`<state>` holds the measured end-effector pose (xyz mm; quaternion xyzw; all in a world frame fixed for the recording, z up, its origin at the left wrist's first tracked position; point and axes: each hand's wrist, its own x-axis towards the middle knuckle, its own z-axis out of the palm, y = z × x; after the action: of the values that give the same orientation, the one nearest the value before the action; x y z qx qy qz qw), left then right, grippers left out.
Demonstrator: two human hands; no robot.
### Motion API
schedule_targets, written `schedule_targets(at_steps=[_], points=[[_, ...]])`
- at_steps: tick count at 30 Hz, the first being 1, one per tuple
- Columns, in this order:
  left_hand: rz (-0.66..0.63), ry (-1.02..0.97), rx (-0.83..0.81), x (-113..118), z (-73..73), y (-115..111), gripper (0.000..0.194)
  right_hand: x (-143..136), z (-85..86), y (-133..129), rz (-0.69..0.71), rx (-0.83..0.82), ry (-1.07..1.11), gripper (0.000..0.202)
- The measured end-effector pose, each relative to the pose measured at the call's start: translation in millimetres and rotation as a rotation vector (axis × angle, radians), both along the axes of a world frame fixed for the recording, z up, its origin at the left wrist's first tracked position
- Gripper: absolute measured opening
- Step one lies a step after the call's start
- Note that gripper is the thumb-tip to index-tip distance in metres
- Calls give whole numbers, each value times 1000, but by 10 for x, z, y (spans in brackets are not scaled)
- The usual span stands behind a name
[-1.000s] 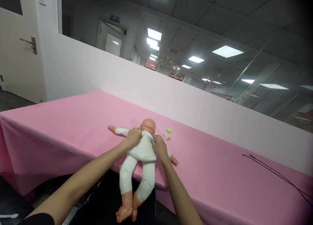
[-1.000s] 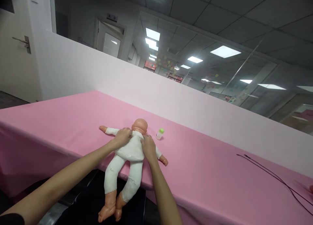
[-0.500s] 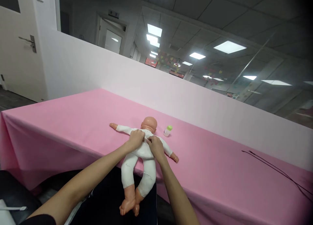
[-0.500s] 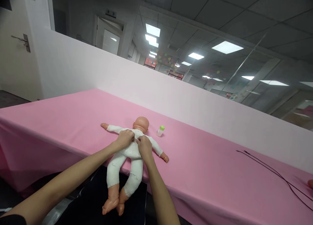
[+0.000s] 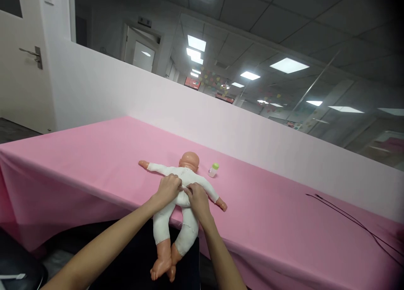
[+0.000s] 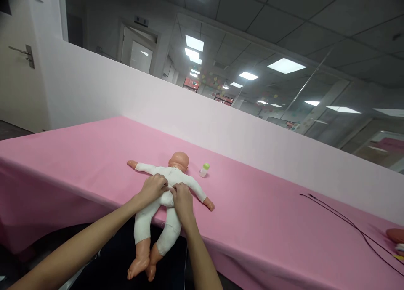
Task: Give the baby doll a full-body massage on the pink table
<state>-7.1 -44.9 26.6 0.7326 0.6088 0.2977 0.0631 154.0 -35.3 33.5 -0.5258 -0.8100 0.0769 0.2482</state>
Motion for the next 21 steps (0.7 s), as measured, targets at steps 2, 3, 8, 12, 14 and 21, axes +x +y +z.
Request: schedule_targets(at_steps=[2, 3, 8, 12, 14, 21], points=[[-20, -5, 45, -29, 37, -144, 13, 73, 33, -86, 35, 3, 68, 17], [-28, -6, 64, -42, 44, -222, 12, 110, 41, -141, 50, 9, 93, 17], [-21, 129, 48, 13, -66, -446, 21, 164, -71, -374, 72, 30, 52, 20], [-30, 236, 0, 97, -152, -435, 25, 105, -235, -388, 32, 66, 1, 21], [-39, 216, 9, 66, -155, -426, 25, 136, -281, -352, 52, 60, 76, 19], [-37, -239, 153, -140, 9, 19, 30, 562, -366, 8, -79, -296, 604, 49]])
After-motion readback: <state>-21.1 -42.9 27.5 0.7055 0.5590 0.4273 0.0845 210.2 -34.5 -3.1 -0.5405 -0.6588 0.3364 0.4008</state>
